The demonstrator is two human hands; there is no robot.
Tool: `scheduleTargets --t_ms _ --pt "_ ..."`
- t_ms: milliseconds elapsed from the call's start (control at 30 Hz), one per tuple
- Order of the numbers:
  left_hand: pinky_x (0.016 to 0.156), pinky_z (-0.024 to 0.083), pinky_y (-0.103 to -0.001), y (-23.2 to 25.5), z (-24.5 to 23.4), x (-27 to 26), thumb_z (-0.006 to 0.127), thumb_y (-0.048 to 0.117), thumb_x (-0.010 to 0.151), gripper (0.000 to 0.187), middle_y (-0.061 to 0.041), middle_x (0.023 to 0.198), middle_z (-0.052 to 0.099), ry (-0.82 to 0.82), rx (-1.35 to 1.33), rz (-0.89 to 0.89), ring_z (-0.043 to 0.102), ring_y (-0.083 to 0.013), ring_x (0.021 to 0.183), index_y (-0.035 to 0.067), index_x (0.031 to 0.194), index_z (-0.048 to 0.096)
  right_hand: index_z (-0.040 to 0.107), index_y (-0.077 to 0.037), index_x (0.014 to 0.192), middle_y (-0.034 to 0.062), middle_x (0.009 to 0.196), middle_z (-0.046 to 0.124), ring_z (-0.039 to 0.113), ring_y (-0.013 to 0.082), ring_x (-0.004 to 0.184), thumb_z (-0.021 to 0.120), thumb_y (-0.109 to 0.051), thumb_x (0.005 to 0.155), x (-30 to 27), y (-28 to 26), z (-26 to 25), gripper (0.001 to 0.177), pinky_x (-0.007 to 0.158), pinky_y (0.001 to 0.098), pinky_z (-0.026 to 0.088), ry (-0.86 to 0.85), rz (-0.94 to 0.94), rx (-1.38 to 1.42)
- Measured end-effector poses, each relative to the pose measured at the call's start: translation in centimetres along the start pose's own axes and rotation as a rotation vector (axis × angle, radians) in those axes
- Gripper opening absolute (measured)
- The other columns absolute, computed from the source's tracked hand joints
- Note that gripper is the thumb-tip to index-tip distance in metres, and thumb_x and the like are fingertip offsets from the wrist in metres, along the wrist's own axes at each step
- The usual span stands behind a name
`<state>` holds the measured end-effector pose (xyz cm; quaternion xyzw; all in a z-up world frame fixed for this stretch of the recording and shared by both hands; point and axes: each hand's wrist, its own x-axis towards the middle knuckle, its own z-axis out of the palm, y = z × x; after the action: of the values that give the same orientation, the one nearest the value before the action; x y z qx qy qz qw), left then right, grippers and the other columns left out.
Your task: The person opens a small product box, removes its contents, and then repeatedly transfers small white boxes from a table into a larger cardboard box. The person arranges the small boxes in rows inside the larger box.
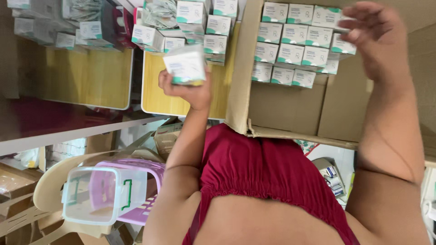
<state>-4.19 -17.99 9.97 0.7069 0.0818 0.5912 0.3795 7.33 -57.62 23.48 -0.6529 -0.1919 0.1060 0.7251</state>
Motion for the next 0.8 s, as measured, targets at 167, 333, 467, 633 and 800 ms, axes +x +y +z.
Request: scheduleTargets --t_ms 167,333,467,633,800 --pt "0.109 0.041 -0.050 10.6 4.4 3.8 0.104 0.026 0.055 0.091 -0.010 0.137 0.045 -0.634 -0.261 0.156 0.047 -0.0355 0.128 0.023 0.130 0.052 0.039 -0.014 0.153 0.0025 0.155 0.051 0.057 0.0214 0.137 0.087 -0.031 0.087 -0.8 -1.3 4.6 0.084 0.112 0.0371 0.055 -0.359 -0.088 0.254" --pt "0.116 0.037 -0.047 15.5 10.5 2.5 0.098 0.042 0.082 0.092 -0.007 0.150 0.031 -0.908 -0.338 0.362 0.039 -0.0326 0.137 0.028 0.152 0.039 0.043 -0.006 0.149 0.0035 0.137 0.055 0.054 0.0151 0.132 0.092 -0.017 0.087 -2.0 2.8 3.4 0.079 0.114 0.0297 0.049 -0.069 -0.010 0.073" --pt "0.124 0.033 -0.056 15.2 11.1 2.1 0.095 0.052 0.078 0.107 -0.018 0.157 0.025 -0.980 -0.462 0.315 0.029 -0.0432 0.147 0.022 0.155 0.027 0.052 0.002 0.141 0.0095 0.131 0.064 0.064 0.0184 0.123 0.091 -0.012 0.083 -0.6 5.4 -7.7 0.071 0.109 0.0330 0.055 0.006 0.175 -0.379" --pt "0.125 0.037 -0.046 13.4 10.2 2.2 0.091 0.039 0.089 0.097 -0.016 0.163 0.028 -1.019 -0.408 0.123 0.029 -0.0370 0.151 0.019 0.159 0.025 0.056 0.008 0.135 0.0184 0.115 0.069 0.068 0.0265 0.106 0.090 -0.016 0.078 -2.8 9.9 -17.0 0.071 0.088 0.0397 0.055 0.027 0.614 -0.607" --pt "0.120 0.044 -0.039 13.0 10.4 1.9 0.086 0.027 0.092 0.088 -0.014 0.156 0.032 -0.927 -0.467 -0.057 0.037 -0.0311 0.146 0.013 0.158 0.028 0.045 -0.001 0.146 0.0102 0.121 0.064 0.066 0.0201 0.106 0.092 -0.018 0.068 -4.6 14.6 -17.0 0.092 0.085 0.0331 0.057 0.193 0.832 -0.568"
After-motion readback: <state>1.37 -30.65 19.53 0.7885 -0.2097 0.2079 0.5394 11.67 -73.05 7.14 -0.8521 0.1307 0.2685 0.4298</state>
